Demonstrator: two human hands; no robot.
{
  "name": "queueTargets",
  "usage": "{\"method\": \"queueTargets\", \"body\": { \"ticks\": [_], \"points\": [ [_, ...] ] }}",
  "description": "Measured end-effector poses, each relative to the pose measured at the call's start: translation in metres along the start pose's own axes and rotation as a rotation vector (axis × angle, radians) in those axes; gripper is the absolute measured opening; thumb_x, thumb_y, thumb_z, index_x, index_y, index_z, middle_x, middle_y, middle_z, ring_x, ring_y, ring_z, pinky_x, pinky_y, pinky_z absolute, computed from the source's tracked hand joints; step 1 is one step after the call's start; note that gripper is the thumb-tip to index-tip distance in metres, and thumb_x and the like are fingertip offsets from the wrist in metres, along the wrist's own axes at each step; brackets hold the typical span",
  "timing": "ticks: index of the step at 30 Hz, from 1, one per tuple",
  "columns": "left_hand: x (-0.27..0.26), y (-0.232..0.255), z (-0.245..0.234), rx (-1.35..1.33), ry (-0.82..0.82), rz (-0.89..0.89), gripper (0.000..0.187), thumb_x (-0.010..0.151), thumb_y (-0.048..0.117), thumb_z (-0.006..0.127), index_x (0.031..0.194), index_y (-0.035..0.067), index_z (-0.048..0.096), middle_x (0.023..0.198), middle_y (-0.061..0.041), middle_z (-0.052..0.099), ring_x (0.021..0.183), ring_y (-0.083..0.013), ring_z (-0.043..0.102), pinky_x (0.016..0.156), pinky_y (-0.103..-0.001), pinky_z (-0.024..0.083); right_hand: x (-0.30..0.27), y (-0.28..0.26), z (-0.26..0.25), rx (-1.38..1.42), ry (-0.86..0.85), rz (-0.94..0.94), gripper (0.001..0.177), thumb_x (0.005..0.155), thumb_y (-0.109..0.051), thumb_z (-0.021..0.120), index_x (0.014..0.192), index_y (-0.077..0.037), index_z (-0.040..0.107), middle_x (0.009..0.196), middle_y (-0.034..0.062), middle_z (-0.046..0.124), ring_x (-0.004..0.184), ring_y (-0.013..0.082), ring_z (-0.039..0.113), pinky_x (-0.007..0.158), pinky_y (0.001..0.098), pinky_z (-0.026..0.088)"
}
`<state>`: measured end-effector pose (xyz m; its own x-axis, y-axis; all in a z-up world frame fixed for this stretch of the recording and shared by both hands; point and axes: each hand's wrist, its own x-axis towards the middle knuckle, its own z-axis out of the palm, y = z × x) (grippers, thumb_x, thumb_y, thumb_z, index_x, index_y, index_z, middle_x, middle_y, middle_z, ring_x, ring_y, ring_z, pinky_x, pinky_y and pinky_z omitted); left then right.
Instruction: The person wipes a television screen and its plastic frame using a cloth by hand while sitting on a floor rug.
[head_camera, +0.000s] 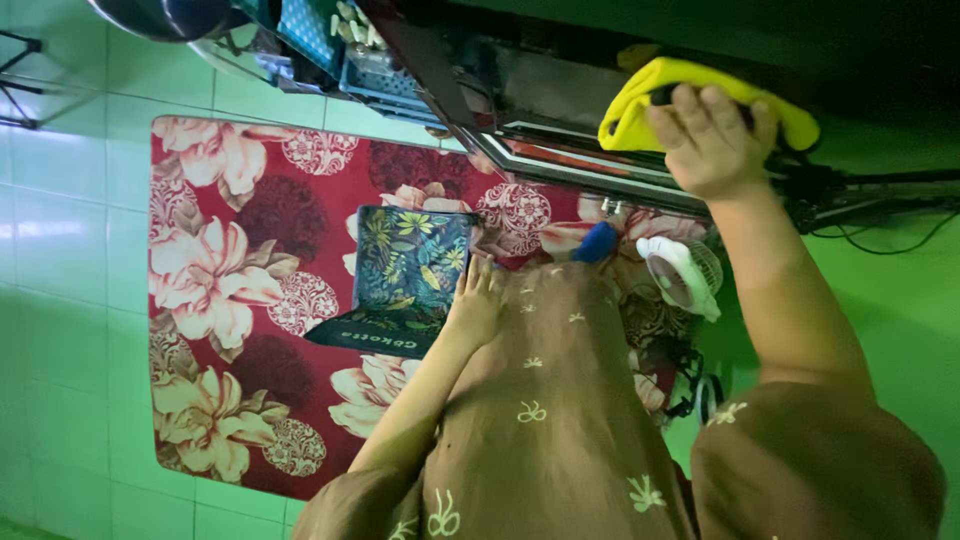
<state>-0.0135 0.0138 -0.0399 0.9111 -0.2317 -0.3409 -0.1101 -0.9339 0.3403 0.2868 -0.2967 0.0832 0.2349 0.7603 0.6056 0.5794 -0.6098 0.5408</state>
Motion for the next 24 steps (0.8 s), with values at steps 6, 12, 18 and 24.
{"method": "queueTargets", "body": {
  "ticks": [6, 12, 18, 24],
  "points": [
    [0.007, 0.003, -0.010, 0.003, -0.081, 0.003, 0.066, 0.091, 0.036, 0.065, 0.145, 0.003, 0.046, 0.164, -0.026, 0.022, 0.153, -0.0490, 0.015, 0.120, -0.060, 0.024, -0.054, -0.064, 0.067, -0.475, -0.188, -0.033, 0.054, 0.116, -0.029, 0.028, 0.169, -0.018, 0.026, 0.170, 0.0037, 0.026, 0.157, 0.0196, 0.023, 0.130, 0.0450, 0.010],
    [-0.002, 0.006, -0.012, 0.005, -0.097, 0.019, 0.069, 0.091, 0.035, 0.065, 0.150, 0.007, 0.043, 0.161, -0.026, 0.025, 0.152, -0.0491, 0.016, 0.120, -0.060, 0.025, -0.108, -0.109, 0.075, 0.295, -0.676, -0.185, 0.061, 0.101, -0.022, 0.042, 0.162, -0.018, 0.042, 0.168, -0.0070, 0.041, 0.150, 0.0061, 0.040, 0.124, 0.0300, 0.027],
    [-0.007, 0.002, -0.016, -0.001, -0.144, 0.008, 0.072, 0.088, 0.035, 0.067, 0.148, 0.004, 0.043, 0.162, -0.025, 0.024, 0.152, -0.0481, 0.017, 0.118, -0.060, 0.026, -0.054, -0.023, 0.013, 0.098, -0.209, -0.105, 0.036, 0.106, -0.015, 0.053, 0.141, -0.015, 0.058, 0.166, 0.0089, 0.020, 0.151, 0.0186, 0.018, 0.122, 0.0374, 0.012],
    [0.005, 0.007, -0.015, 0.063, -0.127, 0.079, 0.063, 0.091, 0.034, 0.066, 0.142, 0.002, 0.046, 0.164, -0.028, 0.023, 0.153, -0.0484, 0.017, 0.119, -0.059, 0.028, -0.049, 0.030, -0.004, -0.199, 0.139, 0.160, 0.036, 0.105, -0.056, 0.062, 0.125, -0.026, 0.071, 0.149, 0.0099, 0.055, 0.142, 0.0295, 0.043, 0.120, 0.0582, 0.021]
  ]
}}
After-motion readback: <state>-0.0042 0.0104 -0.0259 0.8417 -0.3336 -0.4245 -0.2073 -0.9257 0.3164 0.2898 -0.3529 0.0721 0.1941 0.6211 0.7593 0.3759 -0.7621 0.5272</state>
